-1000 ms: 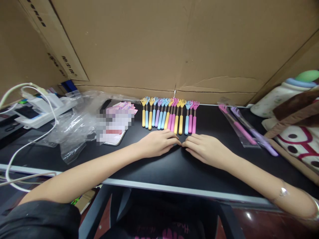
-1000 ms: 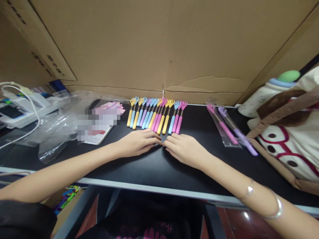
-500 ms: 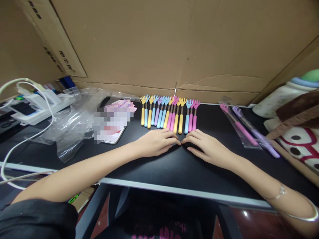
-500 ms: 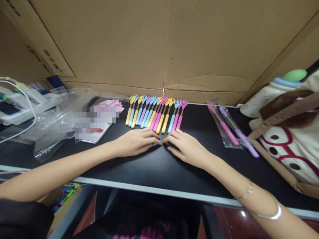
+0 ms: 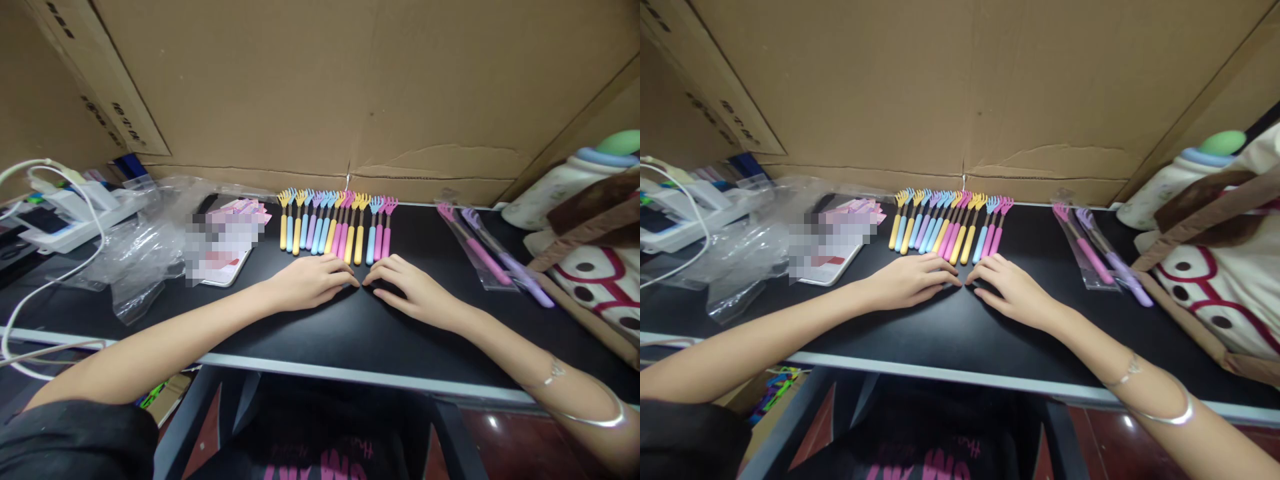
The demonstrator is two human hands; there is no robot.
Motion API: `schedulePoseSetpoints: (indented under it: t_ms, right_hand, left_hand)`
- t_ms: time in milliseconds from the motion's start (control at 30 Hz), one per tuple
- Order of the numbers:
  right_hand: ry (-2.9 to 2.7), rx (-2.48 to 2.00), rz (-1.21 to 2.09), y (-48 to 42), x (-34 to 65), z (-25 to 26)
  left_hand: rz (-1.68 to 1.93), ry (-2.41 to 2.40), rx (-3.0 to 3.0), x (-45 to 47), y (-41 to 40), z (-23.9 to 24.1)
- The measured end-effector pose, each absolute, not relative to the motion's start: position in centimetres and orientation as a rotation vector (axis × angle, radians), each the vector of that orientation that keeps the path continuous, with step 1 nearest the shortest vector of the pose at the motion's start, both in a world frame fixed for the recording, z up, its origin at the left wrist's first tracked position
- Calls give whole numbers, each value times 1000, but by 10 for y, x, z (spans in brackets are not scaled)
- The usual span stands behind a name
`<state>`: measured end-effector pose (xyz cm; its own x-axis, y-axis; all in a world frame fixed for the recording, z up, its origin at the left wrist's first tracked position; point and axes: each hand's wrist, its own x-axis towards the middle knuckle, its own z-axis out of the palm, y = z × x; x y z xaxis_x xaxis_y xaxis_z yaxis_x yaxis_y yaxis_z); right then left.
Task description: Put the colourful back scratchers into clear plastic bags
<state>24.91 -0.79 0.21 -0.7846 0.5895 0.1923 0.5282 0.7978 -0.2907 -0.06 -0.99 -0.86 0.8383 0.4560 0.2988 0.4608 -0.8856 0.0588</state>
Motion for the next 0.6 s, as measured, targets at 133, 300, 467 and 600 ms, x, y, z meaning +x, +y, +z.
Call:
schedulePoseSetpoints:
  t_ms: [133, 300, 467, 600]
  right_hand:
    - [-2711, -870, 308, -9, 248, 2]
    - [-2699, -874, 315, -10, 247, 2]
    - [-2706, -884, 306, -10, 247, 2]
    - [-2713, -885, 295, -11, 246, 3]
  left_hand:
    - [-474, -748, -3002, -1, -10, -9]
    - [-492, -739, -2981, -2, -9, -9]
    - [-421, -689, -2931, -3, -9, 0]
    - [-425, -770, -2787, -15, -8, 21]
